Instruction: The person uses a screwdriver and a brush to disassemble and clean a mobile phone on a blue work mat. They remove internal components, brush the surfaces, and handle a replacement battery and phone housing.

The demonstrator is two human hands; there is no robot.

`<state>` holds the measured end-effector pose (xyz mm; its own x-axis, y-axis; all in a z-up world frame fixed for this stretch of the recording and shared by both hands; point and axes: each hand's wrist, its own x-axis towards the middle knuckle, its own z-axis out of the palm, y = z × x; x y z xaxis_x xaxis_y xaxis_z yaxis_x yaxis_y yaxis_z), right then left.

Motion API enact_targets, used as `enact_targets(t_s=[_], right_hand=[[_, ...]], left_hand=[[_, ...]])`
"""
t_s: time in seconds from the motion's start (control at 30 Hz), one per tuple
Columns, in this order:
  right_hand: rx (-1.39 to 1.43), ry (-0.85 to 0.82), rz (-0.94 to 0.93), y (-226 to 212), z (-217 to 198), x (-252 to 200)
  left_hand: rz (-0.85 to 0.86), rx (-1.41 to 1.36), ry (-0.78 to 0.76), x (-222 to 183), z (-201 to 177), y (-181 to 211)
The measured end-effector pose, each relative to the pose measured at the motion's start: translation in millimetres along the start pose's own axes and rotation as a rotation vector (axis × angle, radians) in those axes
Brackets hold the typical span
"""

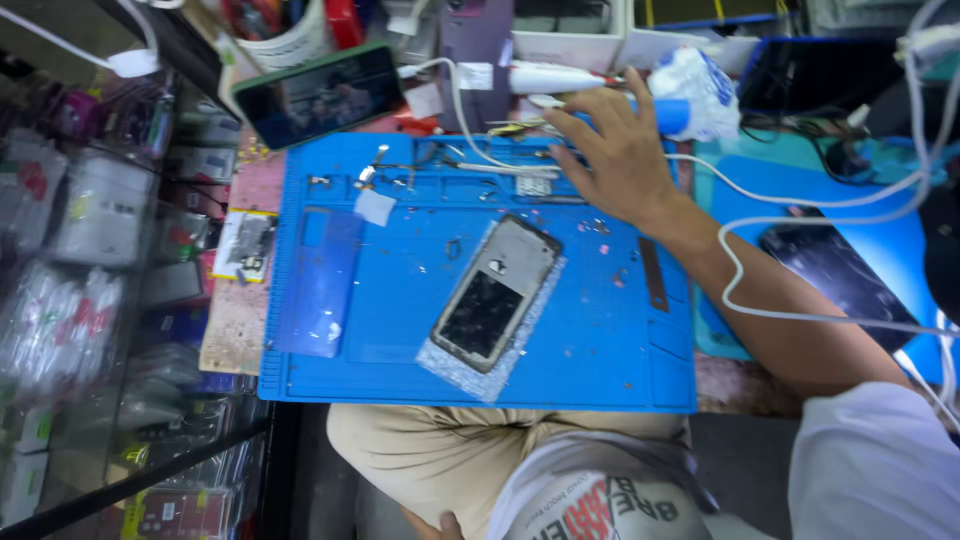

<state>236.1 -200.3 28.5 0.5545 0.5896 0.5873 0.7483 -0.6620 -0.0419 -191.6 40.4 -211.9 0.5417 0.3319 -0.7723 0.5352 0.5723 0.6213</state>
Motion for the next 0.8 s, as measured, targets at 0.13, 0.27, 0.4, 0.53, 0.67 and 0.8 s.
enact_targets(t_s=[0.13, 0.27, 0.4, 0.53, 0.67, 0.8], right_hand=[[-0.006, -0.049, -0.006, 5, 0, -6], [0.026, -0.026, 0.008, 12, -4, -8], [0.000, -0.004, 0.041, 15, -6, -12], [0.006, 0.065, 0.005, 7, -12, -3], [0.067, 0.025, -0.049, -15, -14, 40], [0.012, -0.001, -0.274, -17, 34, 114]], left_hand=[[-0.043, -0.008, 0.012, -3, -7, -12], [-0.085, -0.007, 0.031, -14, -20, -22], [-0.101, 0.040, 0.001, -11, -39, -18], [-0.096, 0.074, -0.014, -6, -43, 8], [-0.078, 0.080, -0.008, 3, -42, 21], [-0.138, 0.132, -0.011, -24, -58, 14]])
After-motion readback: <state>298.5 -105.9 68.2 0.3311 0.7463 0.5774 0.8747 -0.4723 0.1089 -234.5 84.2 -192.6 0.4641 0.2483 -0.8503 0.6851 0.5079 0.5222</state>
